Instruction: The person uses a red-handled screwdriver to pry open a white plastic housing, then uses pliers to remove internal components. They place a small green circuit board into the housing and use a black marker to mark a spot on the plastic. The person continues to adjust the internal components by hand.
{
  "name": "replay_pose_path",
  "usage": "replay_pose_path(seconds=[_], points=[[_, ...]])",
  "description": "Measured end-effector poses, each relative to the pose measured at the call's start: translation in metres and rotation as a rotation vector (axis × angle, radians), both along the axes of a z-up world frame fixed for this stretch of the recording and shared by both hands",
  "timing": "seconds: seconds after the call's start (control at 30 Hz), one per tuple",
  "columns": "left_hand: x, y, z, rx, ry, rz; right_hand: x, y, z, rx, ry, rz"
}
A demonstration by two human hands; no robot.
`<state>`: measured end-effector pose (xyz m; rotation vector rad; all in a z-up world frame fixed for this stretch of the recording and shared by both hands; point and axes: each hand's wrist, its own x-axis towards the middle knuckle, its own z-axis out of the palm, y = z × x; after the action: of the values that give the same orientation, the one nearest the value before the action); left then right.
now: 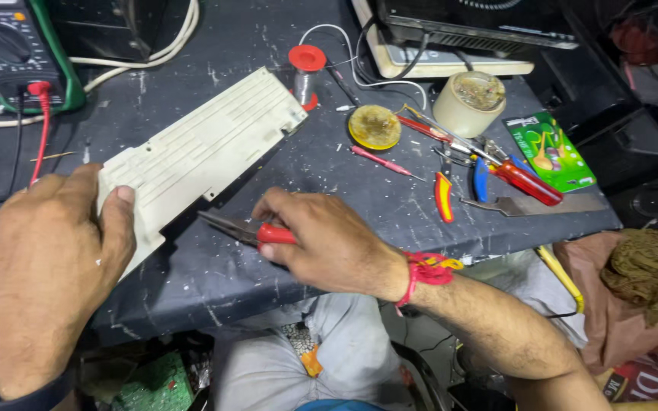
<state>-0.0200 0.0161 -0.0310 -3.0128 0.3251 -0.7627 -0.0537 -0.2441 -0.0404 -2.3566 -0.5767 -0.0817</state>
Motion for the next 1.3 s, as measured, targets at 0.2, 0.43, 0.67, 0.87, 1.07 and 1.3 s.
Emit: replay_pose_path(seconds=[0.2, 0.43, 0.67, 0.87, 1.07, 1.3], points=[[-0.006, 0.001, -0.011, 0.093, -0.099, 0.001, 0.007, -0.068, 0.002, -0.207, -0.069, -0.241], [-0.010, -0.007, 0.010, 0.101, 0.164, 0.035, 0.012, -0.111, 0.008, -0.661, -0.302, -0.526], [-0.011, -0.003, 0.006, -0.087, -0.008, -0.097, 0.025, -0.138, -0.013, -0.708, -0.413, -0.331], [-0.008, -0.005, 0.006, -0.109, -0.042, -0.107, 0.015, -0.113, 0.030, -0.450, -0.455, -0.392], [-0.010, -0.004, 0.008, -0.095, -0.026, -0.111, 0.049, -0.065, 0.027, -0.169, -0.261, -0.243], [-0.008, -0.005, 0.011, -0.073, 0.041, -0.064, 0.065, -0.041, 0.009, -0.236, -0.338, -0.137]])
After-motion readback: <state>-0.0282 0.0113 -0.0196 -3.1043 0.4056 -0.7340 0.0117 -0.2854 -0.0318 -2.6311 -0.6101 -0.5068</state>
